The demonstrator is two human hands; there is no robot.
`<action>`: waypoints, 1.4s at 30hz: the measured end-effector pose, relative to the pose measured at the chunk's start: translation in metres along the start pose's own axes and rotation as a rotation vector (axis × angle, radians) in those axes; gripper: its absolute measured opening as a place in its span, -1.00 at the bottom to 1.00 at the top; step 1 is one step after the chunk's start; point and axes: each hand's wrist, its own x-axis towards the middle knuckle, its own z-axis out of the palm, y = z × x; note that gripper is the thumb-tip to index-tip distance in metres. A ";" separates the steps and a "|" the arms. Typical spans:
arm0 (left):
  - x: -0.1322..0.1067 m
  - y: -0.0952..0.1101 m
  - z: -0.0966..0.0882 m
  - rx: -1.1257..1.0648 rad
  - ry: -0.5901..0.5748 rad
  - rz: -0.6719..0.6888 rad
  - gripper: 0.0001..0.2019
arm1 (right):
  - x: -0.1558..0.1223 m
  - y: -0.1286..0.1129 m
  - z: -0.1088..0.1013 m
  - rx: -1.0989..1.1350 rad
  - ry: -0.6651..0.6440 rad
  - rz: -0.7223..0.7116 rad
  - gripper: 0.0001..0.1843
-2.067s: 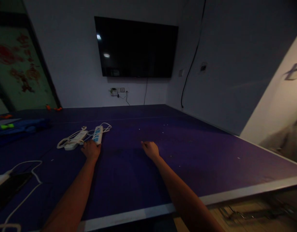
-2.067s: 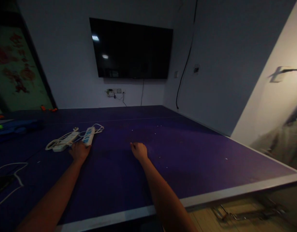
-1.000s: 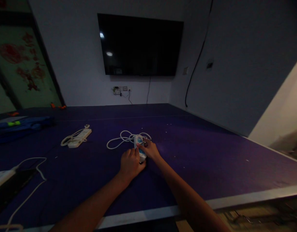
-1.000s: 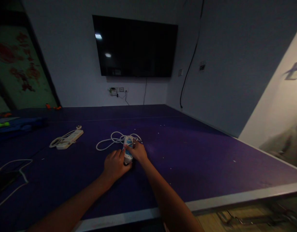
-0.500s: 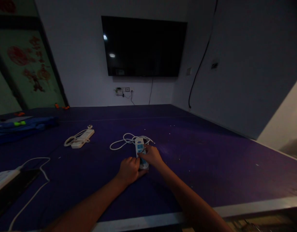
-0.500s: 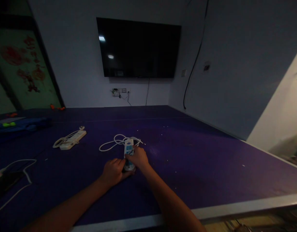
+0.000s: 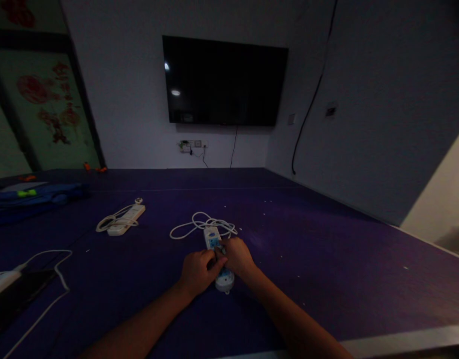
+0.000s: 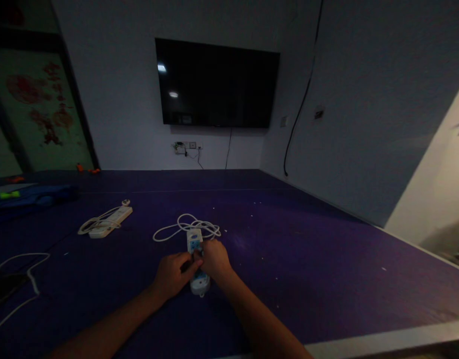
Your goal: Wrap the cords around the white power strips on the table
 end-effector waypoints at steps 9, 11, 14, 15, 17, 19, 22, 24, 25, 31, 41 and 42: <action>0.000 0.001 -0.006 0.039 -0.015 0.026 -0.49 | -0.002 -0.003 0.001 0.021 -0.004 -0.039 -0.71; 0.000 0.002 -0.008 0.043 -0.008 0.025 -0.49 | 0.001 -0.001 -0.001 0.030 0.005 -0.020 -0.65; 0.000 0.002 -0.009 0.013 -0.017 0.033 -0.50 | 0.002 0.003 -0.007 0.040 0.000 -0.043 -0.64; 0.000 0.001 -0.009 -0.001 -0.021 0.030 -0.50 | 0.002 0.005 -0.010 0.046 -0.011 -0.082 -0.67; 0.000 0.000 -0.009 -0.038 -0.025 0.010 -0.49 | 0.000 0.008 -0.017 0.060 -0.041 -0.188 -0.77; 0.001 -0.002 -0.008 -0.093 -0.014 -0.039 -0.46 | -0.002 0.010 -0.021 0.065 -0.066 -0.279 -0.78; 0.002 -0.007 -0.004 -0.216 0.068 -0.180 -0.42 | -0.003 0.013 -0.022 0.031 -0.052 -0.324 -0.59; 0.005 -0.013 -0.001 -0.339 0.152 -0.301 -0.39 | -0.001 0.014 -0.019 -0.016 -0.013 -0.326 -0.53; 0.006 -0.017 0.000 -0.418 0.196 -0.361 -0.38 | 0.000 0.015 -0.017 -0.041 0.013 -0.325 -0.54; 0.020 -0.040 0.000 -0.596 0.448 -0.509 -0.40 | 0.000 0.028 -0.011 -0.092 0.374 -0.028 -0.58; 0.001 0.009 -0.007 -0.042 -0.071 0.282 -0.53 | 0.009 0.057 -0.021 0.105 0.729 0.518 -0.34; -0.001 0.013 -0.006 -0.033 -0.134 0.348 -0.52 | 0.010 0.062 -0.021 0.147 0.732 0.535 -0.32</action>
